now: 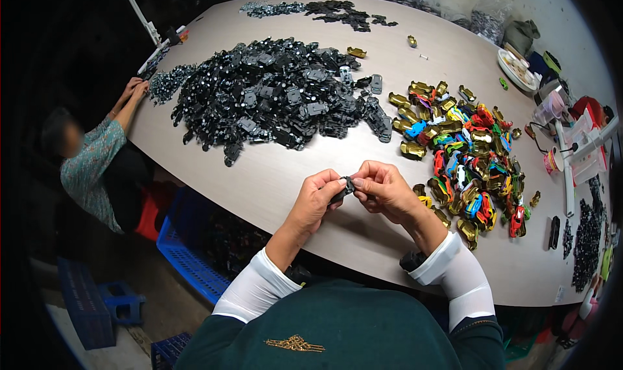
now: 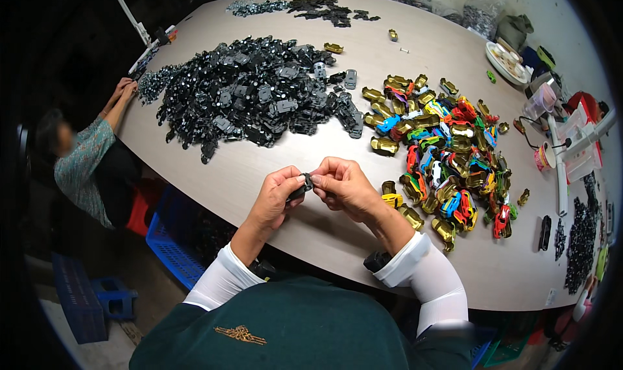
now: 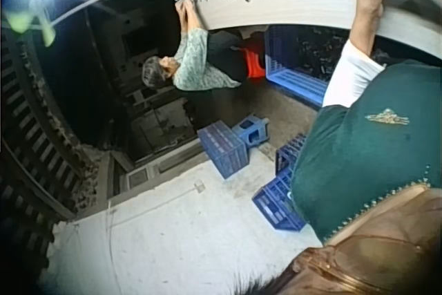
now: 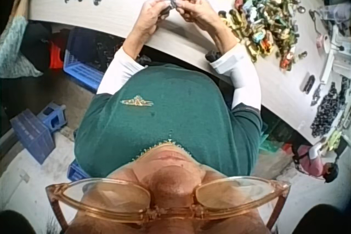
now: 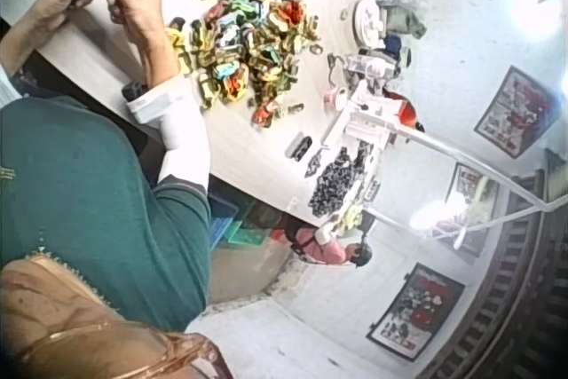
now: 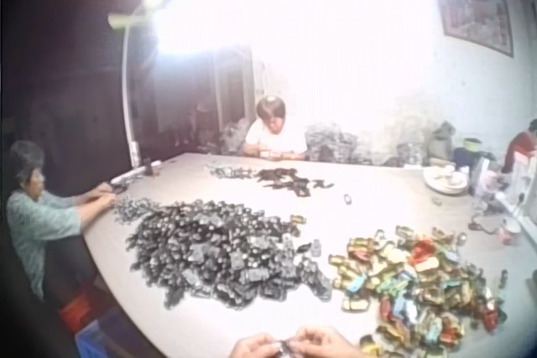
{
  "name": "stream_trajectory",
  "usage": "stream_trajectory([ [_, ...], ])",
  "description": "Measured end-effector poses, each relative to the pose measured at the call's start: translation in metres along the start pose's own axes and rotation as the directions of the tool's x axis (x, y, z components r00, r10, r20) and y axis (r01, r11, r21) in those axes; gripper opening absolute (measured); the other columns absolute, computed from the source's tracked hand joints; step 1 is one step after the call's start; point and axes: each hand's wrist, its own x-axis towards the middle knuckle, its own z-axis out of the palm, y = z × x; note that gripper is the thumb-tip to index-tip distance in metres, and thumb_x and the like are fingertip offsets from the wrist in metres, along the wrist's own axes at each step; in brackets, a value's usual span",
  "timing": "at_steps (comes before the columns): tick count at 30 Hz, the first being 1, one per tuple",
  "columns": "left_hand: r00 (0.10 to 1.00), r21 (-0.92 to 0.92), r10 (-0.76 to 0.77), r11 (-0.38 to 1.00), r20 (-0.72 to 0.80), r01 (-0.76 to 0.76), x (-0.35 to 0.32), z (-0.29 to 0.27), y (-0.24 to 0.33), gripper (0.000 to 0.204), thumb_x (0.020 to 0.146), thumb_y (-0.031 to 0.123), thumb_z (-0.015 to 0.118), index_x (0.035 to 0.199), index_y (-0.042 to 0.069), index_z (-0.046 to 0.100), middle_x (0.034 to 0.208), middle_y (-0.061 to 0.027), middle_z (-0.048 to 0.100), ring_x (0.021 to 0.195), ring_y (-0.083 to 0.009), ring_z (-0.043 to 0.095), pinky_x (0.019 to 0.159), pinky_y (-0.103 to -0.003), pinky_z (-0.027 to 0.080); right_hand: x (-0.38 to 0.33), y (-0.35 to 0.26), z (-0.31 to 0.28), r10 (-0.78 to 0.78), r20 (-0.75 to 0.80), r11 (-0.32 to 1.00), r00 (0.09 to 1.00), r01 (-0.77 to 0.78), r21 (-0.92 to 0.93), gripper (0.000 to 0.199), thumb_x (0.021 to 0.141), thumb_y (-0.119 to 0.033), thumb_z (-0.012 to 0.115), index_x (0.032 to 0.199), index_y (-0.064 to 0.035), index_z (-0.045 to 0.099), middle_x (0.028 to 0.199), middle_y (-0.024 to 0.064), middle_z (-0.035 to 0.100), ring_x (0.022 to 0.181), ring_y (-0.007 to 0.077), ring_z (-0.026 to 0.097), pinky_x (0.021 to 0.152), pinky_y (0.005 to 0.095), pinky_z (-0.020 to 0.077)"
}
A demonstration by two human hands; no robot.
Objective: The person assembles small keychain components by hand at a table. They repeatedly pick up a black plastic base and a colored plastic piece, press them together, and place the finished unit on the table. The process continues with different colored pieces throughout the clip.
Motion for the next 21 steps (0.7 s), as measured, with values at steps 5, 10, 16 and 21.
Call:
stream_trajectory([
  [5,0.993,0.304,0.12,0.947,-0.019,-0.109,0.004,-0.005,-0.012,0.014,0.091,0.016,0.06,0.081,0.006,0.057,0.067,0.004,0.053,0.055,-0.0024,0.043,0.048,-0.017,0.032,0.008,0.018,-0.005,-0.297,0.005,0.732,0.955,0.231,-0.641,0.007,0.09,-0.01,0.062,0.091,-0.0043,0.059,0.065,0.0009,0.056,0.045,0.0033,0.037,0.039,0.0198,0.025],
  [10,0.995,0.269,0.085,0.961,-0.054,-0.067,0.002,-0.006,-0.006,0.014,0.091,0.016,0.061,0.082,0.005,0.057,0.066,0.0043,0.054,0.055,-0.0021,0.044,0.049,-0.018,0.033,0.002,-0.002,-0.006,0.056,-0.031,0.996,0.998,-0.058,-0.073,0.01,0.091,-0.014,0.063,0.094,-0.004,0.06,0.066,0.0007,0.056,0.048,0.0037,0.041,0.041,0.0192,0.0268],
  [16,0.988,0.324,0.139,0.94,-0.074,-0.108,0.005,-0.009,-0.011,0.017,0.091,0.017,0.062,0.083,0.003,0.058,0.065,0.0037,0.053,0.056,-0.002,0.044,0.048,-0.02,0.034,0.002,0.003,-0.001,0.007,-0.108,0.991,0.994,-0.022,-0.135,0.007,0.093,-0.01,0.06,0.092,-0.0034,0.06,0.064,0.0004,0.055,0.045,0.0033,0.038,0.039,0.0186,0.0256],
  [21,0.974,0.402,0.217,0.899,-0.07,-0.171,0.002,-0.006,-0.009,0.017,0.09,0.017,0.062,0.083,0.001,0.057,0.067,0.0038,0.054,0.058,-0.0038,0.045,0.05,-0.022,0.036,0.002,0.003,-0.001,0.015,-0.095,0.993,0.995,-0.026,-0.118,0.008,0.092,-0.011,0.062,0.092,-0.0036,0.06,0.064,0.0011,0.056,0.045,0.0037,0.039,0.039,0.019,0.0257],
])
